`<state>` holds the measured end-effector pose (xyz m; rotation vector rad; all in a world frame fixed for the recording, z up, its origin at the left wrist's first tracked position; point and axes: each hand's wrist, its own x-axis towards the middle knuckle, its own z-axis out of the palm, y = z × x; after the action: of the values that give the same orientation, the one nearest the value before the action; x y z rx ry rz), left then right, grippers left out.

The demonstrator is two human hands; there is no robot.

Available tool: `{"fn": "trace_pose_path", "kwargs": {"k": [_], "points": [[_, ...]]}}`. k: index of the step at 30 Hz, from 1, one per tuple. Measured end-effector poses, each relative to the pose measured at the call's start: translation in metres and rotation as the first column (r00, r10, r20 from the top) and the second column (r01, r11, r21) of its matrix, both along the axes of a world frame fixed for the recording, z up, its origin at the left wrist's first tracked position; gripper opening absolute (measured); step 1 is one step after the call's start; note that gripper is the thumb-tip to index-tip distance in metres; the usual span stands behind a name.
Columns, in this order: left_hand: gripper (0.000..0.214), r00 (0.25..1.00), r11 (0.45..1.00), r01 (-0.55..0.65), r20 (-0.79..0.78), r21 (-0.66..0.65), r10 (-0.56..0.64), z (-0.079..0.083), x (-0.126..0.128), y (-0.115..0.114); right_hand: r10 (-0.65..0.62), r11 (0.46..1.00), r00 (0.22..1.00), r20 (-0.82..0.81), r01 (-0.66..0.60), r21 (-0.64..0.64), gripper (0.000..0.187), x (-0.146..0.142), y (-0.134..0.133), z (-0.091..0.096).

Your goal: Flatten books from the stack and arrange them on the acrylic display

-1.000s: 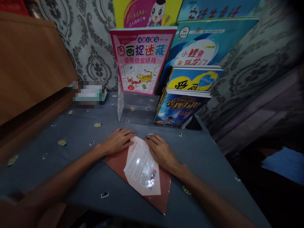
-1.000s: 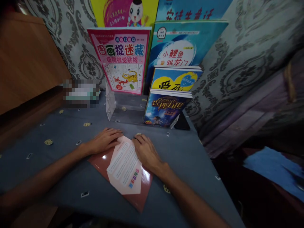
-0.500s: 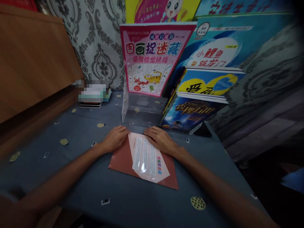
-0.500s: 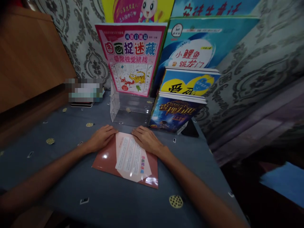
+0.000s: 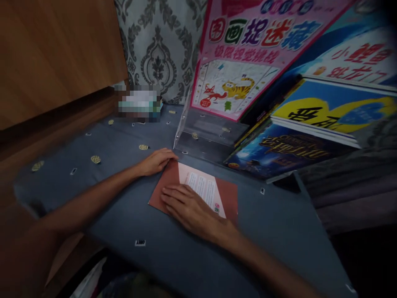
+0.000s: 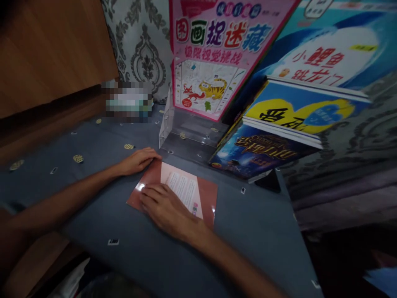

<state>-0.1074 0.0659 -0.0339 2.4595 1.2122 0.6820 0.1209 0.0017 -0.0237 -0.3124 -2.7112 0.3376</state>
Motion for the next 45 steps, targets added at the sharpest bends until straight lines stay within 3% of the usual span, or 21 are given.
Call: {"fn": "trace_pose_path", "kwargs": {"k": [4,12,20,25,29,35,45], "points": [[0.032,0.999,0.999,0.021,-0.033,0.045,-0.019,-0.004,-0.001,0.001,0.055,0.998,0.998,0.035,-0.055,0.000,0.034,-0.013,-0.014,0.000],[0.034,1.000,0.998,0.023,-0.014,0.057,-0.022,-0.012,-0.003,0.004,0.040,0.999,0.990,0.136,-0.036,-0.036,0.036,-0.019,-0.011,-0.004],[0.030,0.999,0.998,0.035,-0.010,0.056,-0.035,-0.009,-0.003,0.003,0.042,0.997,0.998,0.043,-0.039,-0.061,0.034,-0.015,-0.011,-0.003],[0.040,0.997,0.996,0.078,0.007,0.034,-0.079,-0.011,-0.011,-0.013,-0.172,0.980,0.974,-0.145,0.154,-0.124,0.031,-0.012,-0.005,-0.009],[0.056,0.993,0.993,0.117,-0.034,0.012,-0.116,-0.020,-0.024,-0.027,-0.337,0.933,0.927,-0.166,0.304,-0.195,0.030,-0.011,0.001,-0.017],[0.054,0.992,0.997,0.077,-0.098,0.005,-0.076,-0.019,-0.032,-0.043,-0.363,0.921,0.928,-0.081,0.344,-0.185,0.035,-0.012,0.001,-0.016],[0.044,0.988,0.983,0.150,-0.040,0.109,-0.147,-0.012,-0.038,-0.085,-0.366,0.920,0.928,-0.070,0.349,-0.177,0.035,-0.013,-0.001,-0.016]]}}
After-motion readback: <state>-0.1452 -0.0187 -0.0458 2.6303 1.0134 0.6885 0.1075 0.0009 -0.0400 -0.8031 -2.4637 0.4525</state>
